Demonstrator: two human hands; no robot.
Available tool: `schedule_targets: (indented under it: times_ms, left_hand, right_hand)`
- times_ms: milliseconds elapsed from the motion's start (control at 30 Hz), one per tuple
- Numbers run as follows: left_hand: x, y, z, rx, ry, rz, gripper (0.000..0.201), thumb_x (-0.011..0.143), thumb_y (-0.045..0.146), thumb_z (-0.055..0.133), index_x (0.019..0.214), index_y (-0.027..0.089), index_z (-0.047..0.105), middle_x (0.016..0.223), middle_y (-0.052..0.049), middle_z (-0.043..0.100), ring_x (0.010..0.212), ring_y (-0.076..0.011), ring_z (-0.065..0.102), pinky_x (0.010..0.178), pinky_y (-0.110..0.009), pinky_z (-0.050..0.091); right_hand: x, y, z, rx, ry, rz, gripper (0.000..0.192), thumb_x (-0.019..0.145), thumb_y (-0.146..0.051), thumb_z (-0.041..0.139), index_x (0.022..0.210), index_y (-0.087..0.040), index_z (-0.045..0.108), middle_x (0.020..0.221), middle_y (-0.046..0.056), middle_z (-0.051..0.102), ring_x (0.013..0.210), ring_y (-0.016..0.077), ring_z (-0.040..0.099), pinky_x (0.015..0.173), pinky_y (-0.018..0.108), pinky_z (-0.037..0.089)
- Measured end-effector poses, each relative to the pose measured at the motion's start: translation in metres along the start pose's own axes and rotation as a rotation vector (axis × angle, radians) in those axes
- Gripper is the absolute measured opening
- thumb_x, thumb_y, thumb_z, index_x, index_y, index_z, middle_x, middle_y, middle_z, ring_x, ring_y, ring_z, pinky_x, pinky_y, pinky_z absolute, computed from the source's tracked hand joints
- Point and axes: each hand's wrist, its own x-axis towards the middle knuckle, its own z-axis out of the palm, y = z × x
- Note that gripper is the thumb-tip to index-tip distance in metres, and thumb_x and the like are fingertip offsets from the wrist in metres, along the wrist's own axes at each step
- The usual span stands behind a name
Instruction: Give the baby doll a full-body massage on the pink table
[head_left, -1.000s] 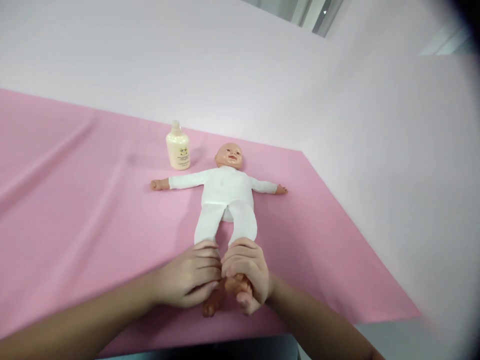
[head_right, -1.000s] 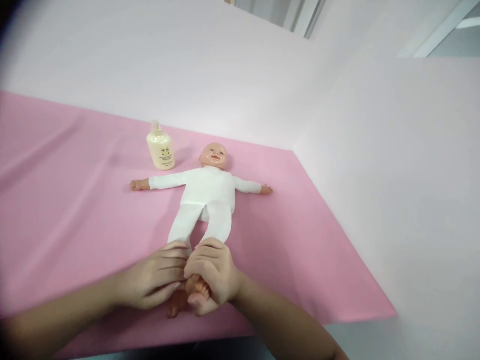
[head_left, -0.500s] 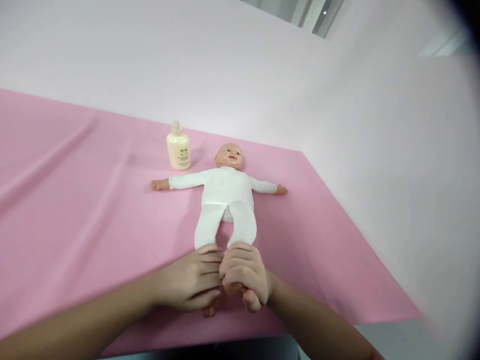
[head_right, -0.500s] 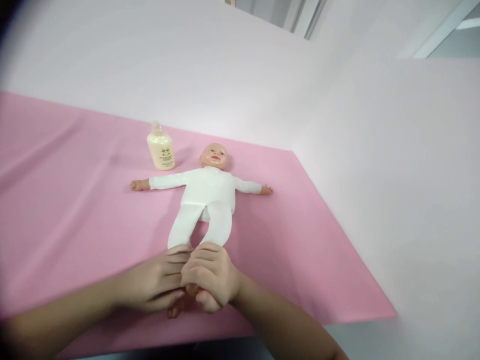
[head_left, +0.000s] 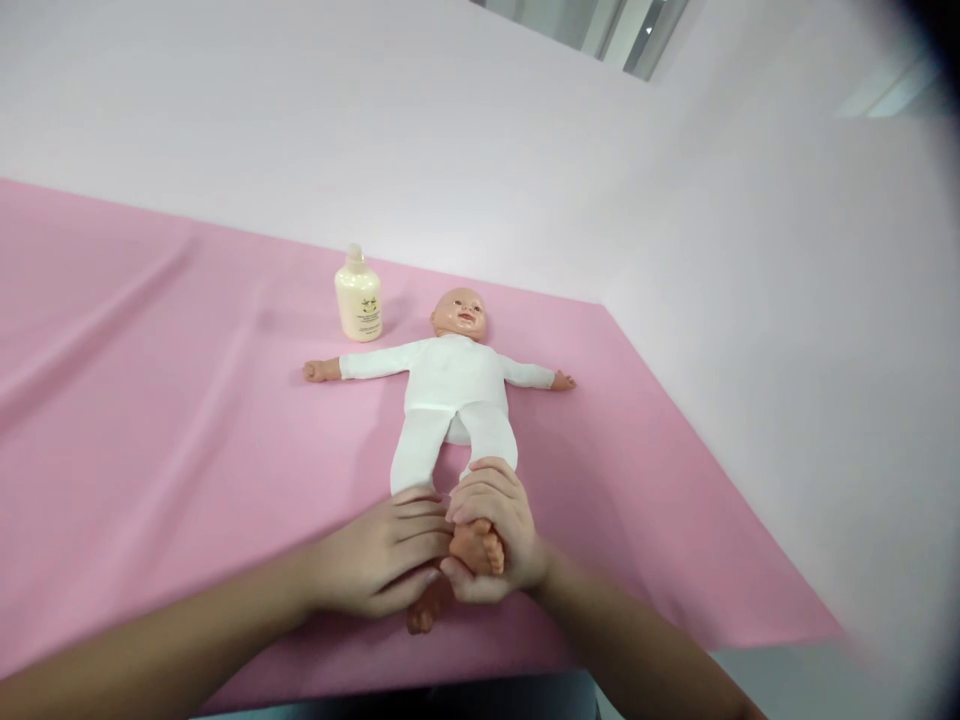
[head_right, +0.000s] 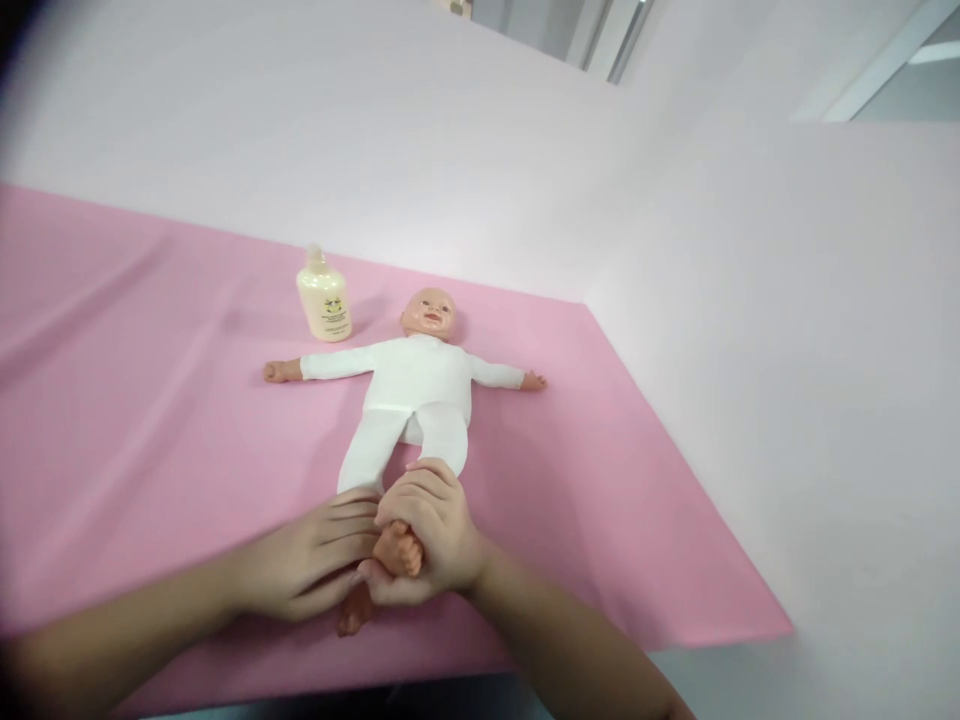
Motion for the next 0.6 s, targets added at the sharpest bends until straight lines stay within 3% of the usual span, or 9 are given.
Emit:
schedule_targets:
  times_ms: [300, 600]
  left_hand:
    - [-0.003, -0.0025, 0.0017, 0.024, -0.02, -0.001, 0.02, 0.09, 0.019, 0.039, 0.101, 0.017, 0.056, 0.086, -0.009, 0.064, 0.085, -0.0203, 0.057, 0.089, -0.041, 0.045]
    - [-0.0011, -0.0022, 0.0032, 0.011, -0.027, 0.024, 0.018, 0.089, 0.017, 0.041, 0.099, 0.017, 0.056, 0.084, -0.008, 0.063, 0.086, -0.0203, 0.057, 0.087, -0.04, 0.045]
  right_hand:
    - [-0.0026, -0.002, -0.001, 0.06, -0.068, 0.006, 0.015, 0.078, -0.034, 0.044, 0.083, -0.021, 0.045, 0.064, -0.001, 0.057, 0.062, 0.0136, 0.057, 0.073, 0.034, 0.044]
    - [-0.0047, 0.0012, -0.0004, 0.155, -0.05, -0.02, 0.039, 0.088, -0.049, 0.026, 0.08, -0.019, 0.05, 0.063, 0.001, 0.058, 0.062, 0.0146, 0.059, 0.075, 0.036, 0.045]
